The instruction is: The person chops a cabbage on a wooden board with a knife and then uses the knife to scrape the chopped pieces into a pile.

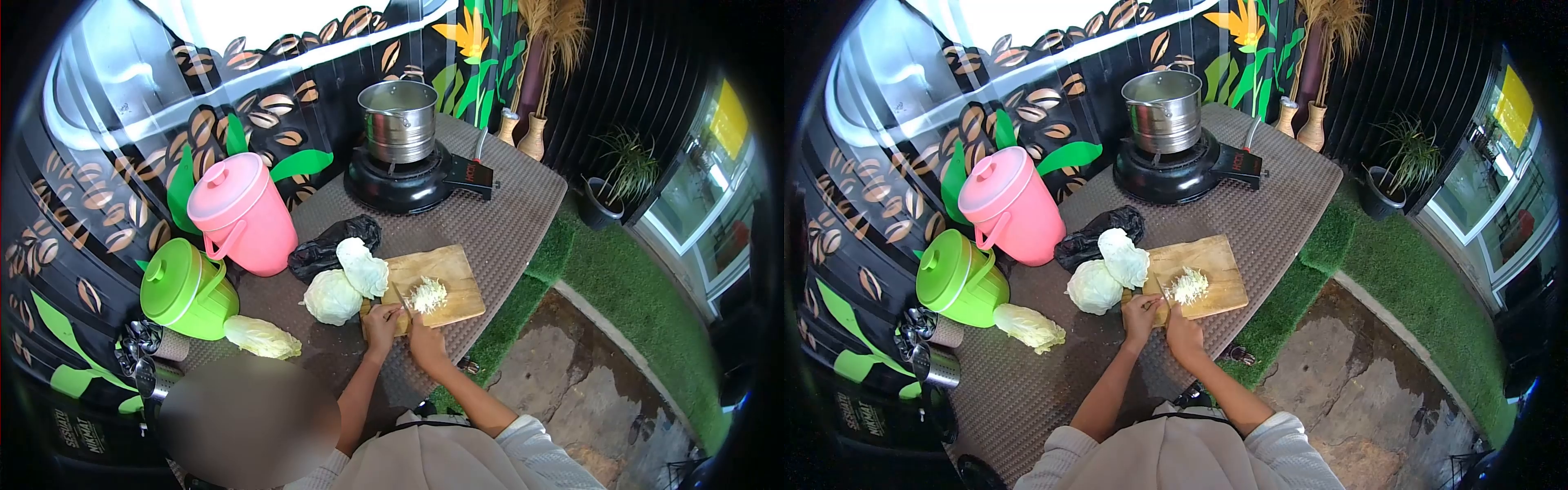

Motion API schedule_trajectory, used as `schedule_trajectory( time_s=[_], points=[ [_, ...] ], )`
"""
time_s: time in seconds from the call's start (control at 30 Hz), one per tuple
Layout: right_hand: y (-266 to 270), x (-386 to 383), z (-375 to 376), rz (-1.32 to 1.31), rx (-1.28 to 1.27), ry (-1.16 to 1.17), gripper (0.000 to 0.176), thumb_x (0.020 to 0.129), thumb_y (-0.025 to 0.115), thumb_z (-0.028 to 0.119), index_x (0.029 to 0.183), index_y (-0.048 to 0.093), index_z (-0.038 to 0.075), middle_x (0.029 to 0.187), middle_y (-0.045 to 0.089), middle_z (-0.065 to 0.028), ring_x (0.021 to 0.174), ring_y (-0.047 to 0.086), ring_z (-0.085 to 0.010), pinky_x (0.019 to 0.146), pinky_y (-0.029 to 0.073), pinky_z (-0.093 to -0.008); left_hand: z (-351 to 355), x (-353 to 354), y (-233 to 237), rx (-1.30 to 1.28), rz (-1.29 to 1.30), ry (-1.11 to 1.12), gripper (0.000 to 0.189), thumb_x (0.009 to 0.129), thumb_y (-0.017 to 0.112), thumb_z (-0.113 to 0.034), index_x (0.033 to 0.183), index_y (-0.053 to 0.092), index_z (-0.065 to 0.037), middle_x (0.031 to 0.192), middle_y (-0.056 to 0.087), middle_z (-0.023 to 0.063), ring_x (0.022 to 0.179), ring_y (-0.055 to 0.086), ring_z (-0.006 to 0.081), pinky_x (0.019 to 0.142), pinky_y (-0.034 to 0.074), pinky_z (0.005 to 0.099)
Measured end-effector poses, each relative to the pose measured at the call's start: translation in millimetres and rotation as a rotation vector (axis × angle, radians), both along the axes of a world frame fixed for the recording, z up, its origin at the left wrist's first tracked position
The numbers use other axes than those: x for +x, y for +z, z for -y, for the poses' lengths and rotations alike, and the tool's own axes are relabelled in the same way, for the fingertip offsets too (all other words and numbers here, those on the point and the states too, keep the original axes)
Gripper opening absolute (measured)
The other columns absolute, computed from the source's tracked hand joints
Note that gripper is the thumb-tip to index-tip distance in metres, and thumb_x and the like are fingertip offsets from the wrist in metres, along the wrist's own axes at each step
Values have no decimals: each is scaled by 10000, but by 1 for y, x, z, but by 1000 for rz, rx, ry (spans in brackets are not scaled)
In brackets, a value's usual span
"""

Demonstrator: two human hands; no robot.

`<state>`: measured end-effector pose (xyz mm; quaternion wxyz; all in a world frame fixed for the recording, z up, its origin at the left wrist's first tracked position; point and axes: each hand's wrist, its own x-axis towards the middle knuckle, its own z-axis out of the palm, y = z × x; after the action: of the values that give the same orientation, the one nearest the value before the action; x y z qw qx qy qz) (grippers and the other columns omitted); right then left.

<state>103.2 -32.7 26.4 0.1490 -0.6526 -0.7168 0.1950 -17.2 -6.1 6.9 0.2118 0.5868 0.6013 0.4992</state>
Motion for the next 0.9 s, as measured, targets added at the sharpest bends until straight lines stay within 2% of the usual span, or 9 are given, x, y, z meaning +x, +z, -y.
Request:
schedule_trajectory(
  time_s=[0.1, 0.13, 0.27, 0.5, 0.67, 0.8, 0.9],
  points=[
    [1, -2, -5, -35, -117, -7, 274, 895, 456, 230, 1006, 419, -18, 773, 620, -270, 744, 626, -422, 662, 494, -511, -2, -1, 1, 56, -4, -31, 143, 685, 714, 6, 827, 700, -4, 806, 671, 124, 735, 629, 237, 656, 491, 306],
    [3, 0, -11, -18, -94, 30, 258, 904, 431, 224, 1011, 430, -11, 761, 626, -261, 726, 636, -410, 648, 505, -501, -1, -2, 0, 117, -28, -50, 145, 679, 715, 7, 824, 697, 3, 797, 670, 125, 743, 621, 248, 653, 490, 315],
    [16, 5, -16, -9, -77, 77, 236, 914, 406, 209, 1002, 440, -7, 741, 630, -251, 699, 647, -390, 606, 521, -473, 0, -4, -1, 60, -19, -20, 135, 686, 708, 12, 820, 702, -2, 820, 681, 115, 771, 631, 229, 692, 491, 298],
    [2, -7, 1, -34, -65, -22, 234, 904, 428, 198, 1000, 435, -15, 739, 629, -252, 715, 644, -401, 658, 512, -490, 0, -2, -2, 63, 24, -34, 122, 683, 702, 26, 801, 703, -2, 801, 681, 111, 750, 628, 227, 680, 492, 299],
    [19, -1, -16, 8, -32, 87, 195, 882, 446, 143, 991, 428, -18, 724, 633, -235, 698, 649, -388, 612, 521, -466, -2, -4, -3, 89, 13, -49, 112, 697, 684, 31, 799, 705, -9, 812, 683, 106, 753, 622, 226, 674, 492, 300],
    [14, 1, -7, -22, -50, 95, 231, 884, 449, 203, 986, 412, -1, 723, 623, -256, 696, 630, -428, 620, 510, -490, -1, -5, -5, 76, 33, -54, 106, 698, 683, 26, 795, 705, -9, 815, 685, 100, 761, 622, 224, 679, 493, 301],
    [9, -8, 1, -4, 6, 12, 169, 884, 437, 134, 977, 428, -7, 718, 636, -225, 686, 649, -388, 606, 530, -446, -3, -4, -3, 74, 11, -41, 120, 687, 697, 28, 801, 706, -9, 812, 686, 104, 759, 629, 216, 683, 496, 294]
  ],
)
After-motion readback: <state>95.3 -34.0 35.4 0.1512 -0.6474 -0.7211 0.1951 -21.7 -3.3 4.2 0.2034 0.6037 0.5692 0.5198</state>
